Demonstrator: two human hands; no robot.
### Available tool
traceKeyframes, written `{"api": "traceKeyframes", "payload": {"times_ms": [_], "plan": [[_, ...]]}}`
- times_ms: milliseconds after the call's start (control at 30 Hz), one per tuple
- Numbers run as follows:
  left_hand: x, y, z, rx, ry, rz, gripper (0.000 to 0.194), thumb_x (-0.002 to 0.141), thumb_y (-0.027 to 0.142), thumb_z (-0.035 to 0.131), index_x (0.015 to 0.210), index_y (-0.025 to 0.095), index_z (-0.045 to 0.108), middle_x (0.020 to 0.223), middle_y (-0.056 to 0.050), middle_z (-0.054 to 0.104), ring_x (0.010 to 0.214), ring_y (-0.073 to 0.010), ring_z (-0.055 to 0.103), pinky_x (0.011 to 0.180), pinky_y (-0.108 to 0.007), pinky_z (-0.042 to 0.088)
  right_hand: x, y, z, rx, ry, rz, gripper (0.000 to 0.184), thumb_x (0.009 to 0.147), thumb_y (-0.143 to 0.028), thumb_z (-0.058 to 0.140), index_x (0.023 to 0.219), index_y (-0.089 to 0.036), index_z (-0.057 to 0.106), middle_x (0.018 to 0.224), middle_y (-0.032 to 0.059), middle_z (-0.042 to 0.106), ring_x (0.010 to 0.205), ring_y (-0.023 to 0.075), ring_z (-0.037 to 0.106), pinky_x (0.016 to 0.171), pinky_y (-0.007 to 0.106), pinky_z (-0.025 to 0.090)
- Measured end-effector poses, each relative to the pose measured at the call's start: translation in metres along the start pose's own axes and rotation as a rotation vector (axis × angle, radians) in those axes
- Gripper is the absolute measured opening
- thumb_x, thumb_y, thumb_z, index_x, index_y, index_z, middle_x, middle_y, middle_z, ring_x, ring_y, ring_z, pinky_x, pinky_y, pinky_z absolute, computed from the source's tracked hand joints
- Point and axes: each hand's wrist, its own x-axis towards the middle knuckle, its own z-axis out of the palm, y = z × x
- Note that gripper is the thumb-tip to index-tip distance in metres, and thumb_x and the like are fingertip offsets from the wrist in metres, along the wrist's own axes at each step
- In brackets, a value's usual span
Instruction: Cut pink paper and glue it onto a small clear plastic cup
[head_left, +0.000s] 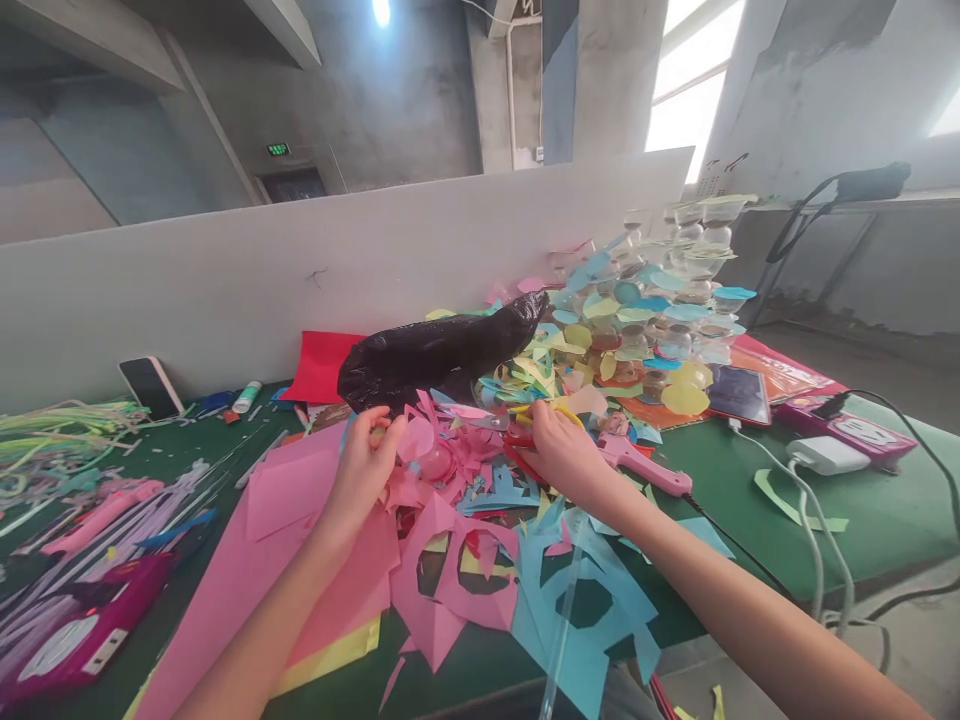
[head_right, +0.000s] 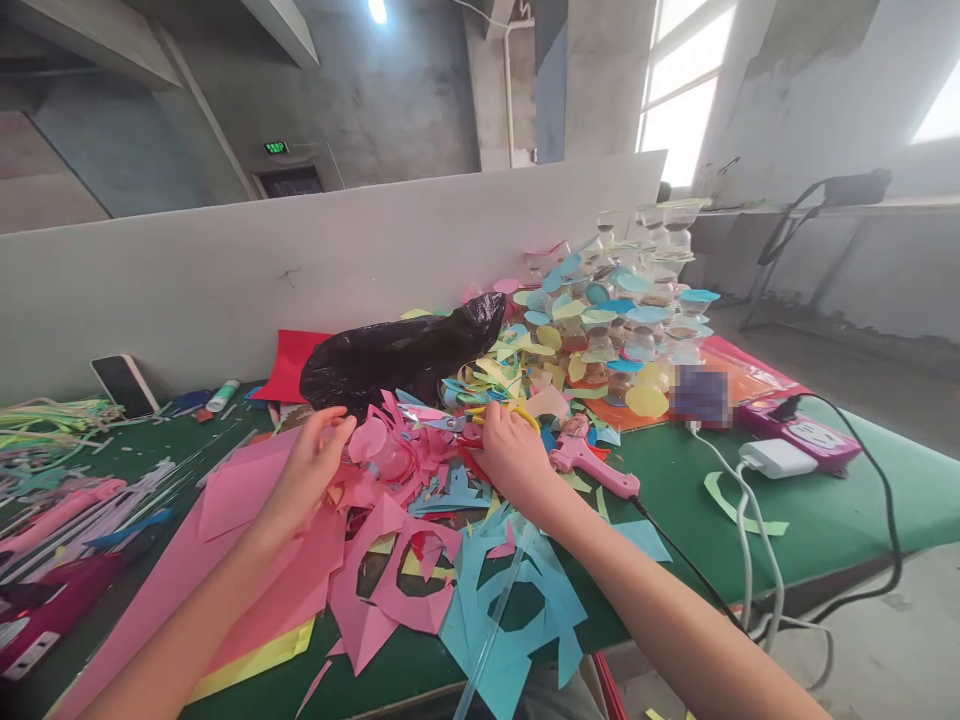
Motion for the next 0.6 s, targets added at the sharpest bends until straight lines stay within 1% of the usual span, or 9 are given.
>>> {"api": "traceKeyframes", "payload": {"times_ms": [67,100,200,267,367,433,500,600], "plan": [[0.006,0.007,-0.001,0.149,0.010,0.124,0.042,0.082,0.049,0.062,0.112,0.020,0.062,0.112,-0.008,0.057,0.079,-0.0173,0.057,0.078,-0.033,0.049,0.001,0.005,0.003,0.007,0.010,-0.025,0.020,0.094,-0.026,0.057,0.106,-0.014,0.046,0.106,0.0183,0.066,0.107,0.0322,0.063,0.082,0.035,0.045],[0.008,0.013,-0.001,0.231,-0.012,0.210,0.040,0.084,0.047,0.060,0.113,0.019,0.062,0.112,-0.008,0.056,0.082,-0.0184,0.056,0.082,-0.035,0.049,0.002,0.008,0.004,0.013,0.019,-0.042,0.020,0.094,-0.026,0.057,0.105,-0.015,0.045,0.105,0.0179,0.066,0.106,0.0318,0.063,0.082,0.035,0.045],[0.017,0.033,0.003,0.451,-0.147,0.487,0.031,0.088,0.042,0.057,0.111,0.022,0.066,0.115,-0.008,0.057,0.103,-0.0236,0.054,0.094,-0.038,0.045,0.004,0.014,0.008,0.036,0.071,-0.091,0.021,0.092,-0.026,0.059,0.103,-0.016,0.044,0.104,0.0170,0.065,0.102,0.0306,0.064,0.081,0.035,0.045],[0.022,0.046,0.008,0.557,-0.253,0.623,0.027,0.090,0.040,0.057,0.110,0.025,0.068,0.117,-0.006,0.058,0.110,-0.0253,0.050,0.097,-0.040,0.043,0.004,0.015,0.009,0.046,0.097,-0.108,0.019,0.092,-0.027,0.057,0.102,-0.017,0.043,0.102,0.0166,0.065,0.100,0.0306,0.064,0.079,0.034,0.045],[0.031,0.058,0.017,0.653,-0.409,0.731,0.025,0.092,0.040,0.057,0.110,0.027,0.069,0.119,-0.005,0.059,0.107,-0.0257,0.048,0.092,-0.041,0.046,0.005,0.013,0.008,0.031,0.104,-0.100,0.016,0.092,-0.026,0.054,0.100,-0.017,0.044,0.098,0.0159,0.065,0.097,0.0312,0.064,0.076,0.035,0.044],[0.036,0.059,0.023,0.690,-0.473,0.778,0.023,0.092,0.039,0.058,0.108,0.026,0.070,0.119,-0.006,0.060,0.105,-0.0256,0.048,0.092,-0.042,0.046,0.005,0.011,0.007,0.024,0.103,-0.077,0.017,0.092,-0.025,0.055,0.100,-0.017,0.044,0.097,0.0145,0.065,0.095,0.0306,0.064,0.074,0.034,0.043],[0.041,0.057,0.027,0.712,-0.495,0.814,0.021,0.092,0.038,0.059,0.103,0.025,0.071,0.117,-0.006,0.060,0.102,-0.0253,0.048,0.092,-0.043,0.046,0.005,0.011,0.006,0.023,0.101,-0.051,0.018,0.091,-0.024,0.057,0.101,-0.016,0.044,0.095,0.0128,0.065,0.094,0.0299,0.063,0.072,0.032,0.042],[0.044,0.055,0.032,0.705,-0.501,0.825,0.020,0.092,0.039,0.059,0.100,0.024,0.071,0.113,-0.006,0.062,0.099,-0.0246,0.048,0.091,-0.042,0.046,0.006,0.012,0.003,-0.009,0.117,-0.037,0.018,0.091,-0.023,0.057,0.102,-0.016,0.044,0.095,0.0123,0.064,0.093,0.0294,0.062,0.071,0.032,0.040]]}}
